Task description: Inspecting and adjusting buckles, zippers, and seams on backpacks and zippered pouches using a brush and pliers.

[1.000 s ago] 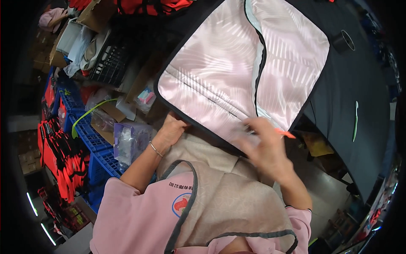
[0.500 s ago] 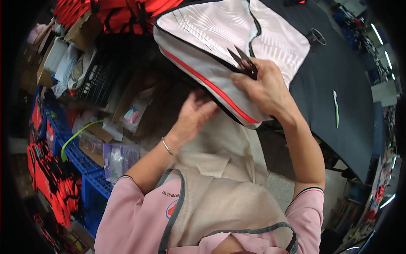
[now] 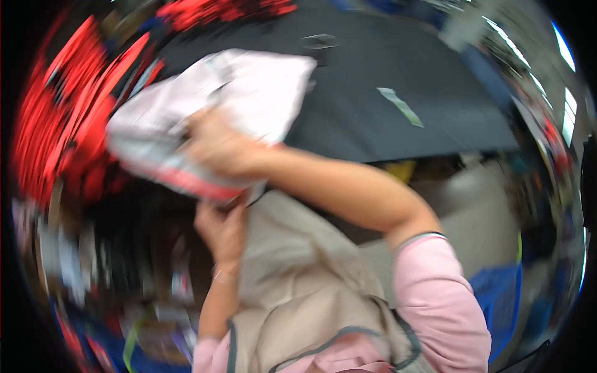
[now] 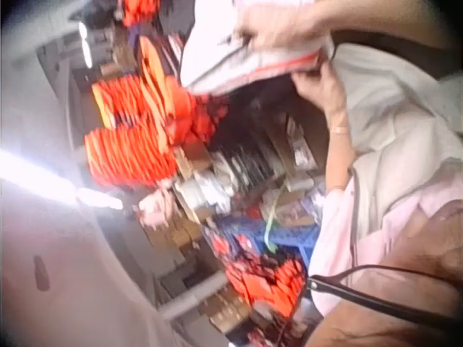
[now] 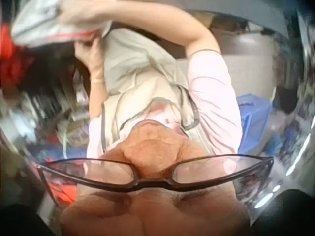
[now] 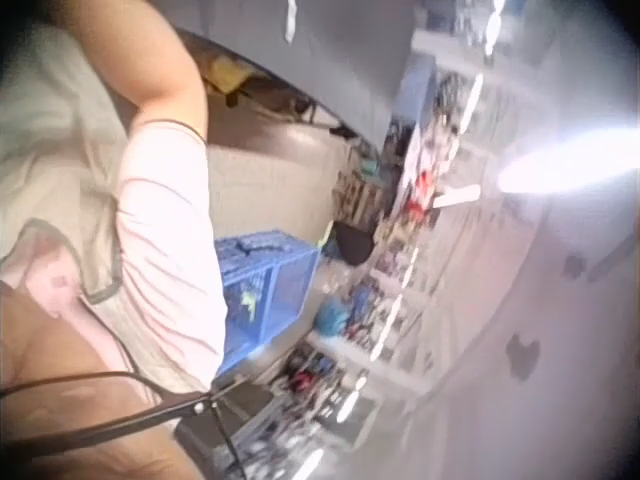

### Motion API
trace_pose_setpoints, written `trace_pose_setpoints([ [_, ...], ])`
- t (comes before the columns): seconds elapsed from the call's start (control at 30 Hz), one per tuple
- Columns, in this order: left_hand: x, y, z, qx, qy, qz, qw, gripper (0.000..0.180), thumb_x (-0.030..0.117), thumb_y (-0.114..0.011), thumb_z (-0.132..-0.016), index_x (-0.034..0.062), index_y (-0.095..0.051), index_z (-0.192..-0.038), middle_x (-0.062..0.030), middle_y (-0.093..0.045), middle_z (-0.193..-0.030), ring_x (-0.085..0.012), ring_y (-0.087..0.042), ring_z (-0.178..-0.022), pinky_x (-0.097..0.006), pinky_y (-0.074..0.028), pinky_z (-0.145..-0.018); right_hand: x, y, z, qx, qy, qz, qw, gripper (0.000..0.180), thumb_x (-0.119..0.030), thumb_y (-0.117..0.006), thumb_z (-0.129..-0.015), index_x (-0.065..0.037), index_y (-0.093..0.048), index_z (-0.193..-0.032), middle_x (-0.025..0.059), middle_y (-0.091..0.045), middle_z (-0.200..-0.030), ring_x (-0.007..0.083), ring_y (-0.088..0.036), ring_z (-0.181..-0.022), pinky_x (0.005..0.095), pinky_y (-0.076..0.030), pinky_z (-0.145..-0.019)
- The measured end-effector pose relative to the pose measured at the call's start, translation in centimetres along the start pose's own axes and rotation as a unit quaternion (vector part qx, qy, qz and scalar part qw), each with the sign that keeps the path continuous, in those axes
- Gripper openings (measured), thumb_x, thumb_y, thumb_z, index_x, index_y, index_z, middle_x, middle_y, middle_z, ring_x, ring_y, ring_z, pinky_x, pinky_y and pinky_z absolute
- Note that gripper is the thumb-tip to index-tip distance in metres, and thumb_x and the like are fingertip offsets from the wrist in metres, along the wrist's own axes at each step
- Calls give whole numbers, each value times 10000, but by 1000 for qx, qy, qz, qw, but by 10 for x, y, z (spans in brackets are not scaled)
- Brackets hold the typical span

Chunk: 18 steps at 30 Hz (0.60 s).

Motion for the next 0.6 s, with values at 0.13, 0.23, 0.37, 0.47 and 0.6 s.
trace_pose_setpoints([
  [0.13, 6, 35, -9, -21, -92, -15, 995, 284, 54, -623, -845, -92, -568, -1082, -94, -624, -1014, -183, -608, -943, -319, -497, -878, -22, -39, -11, -122, 1, -32, 992, 172, -18, -593, -591, 60, -680, -717, 289, -610, -683, 412, -657, -677, 437, -533, -638],
  [0.23, 16, 45, -18, -4, -98, -54, 994, 290, 81, -599, -891, -93, -576, -1122, -112, -649, -1018, -160, -593, -945, -275, -471, -851, -64, -24, 3, -211, 33, 15, 977, 166, -53, -636, -605, 12, -716, -735, 224, -660, -727, 368, -669, -758, 421, -529, -662],
  [0.37, 11, 32, -25, -37, -76, -43, 996, 287, 111, -615, -913, -55, -607, -1147, -93, -658, -1053, -151, -605, -968, -262, -470, -838, -52, 5, 15, -264, -9, 86, 961, 200, -139, -665, -584, -16, -724, -731, 165, -689, -764, 310, -672, -773, 374, -529, -660],
  [0.47, 3, 54, -39, -32, -61, -50, 996, 297, 151, -624, -930, -35, -617, -1161, -77, -660, -1084, -140, -608, -976, -248, -474, -793, -54, -7, 4, -254, 24, 116, 960, 218, -189, -663, -630, -42, -738, -773, 142, -697, -795, 294, -674, -777, 383, -523, -646],
  [0.6, 3, 45, -41, 6, -20, 45, 999, 298, 180, -642, -919, -9, -632, -1149, -41, -661, -1033, -112, -604, -897, -221, -460, -702, -60, -14, 8, -219, 78, 205, 951, 203, -204, -677, -676, -83, -739, -826, 112, -697, -813, 270, -678, -809, 396, -506, -639],
])
Point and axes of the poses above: each hand's wrist, its own z-axis away from the middle knuckle, its own y-axis out of the back of the hand, x = y × z, the point moved 10 cm from there along -z, towards the middle knuckle
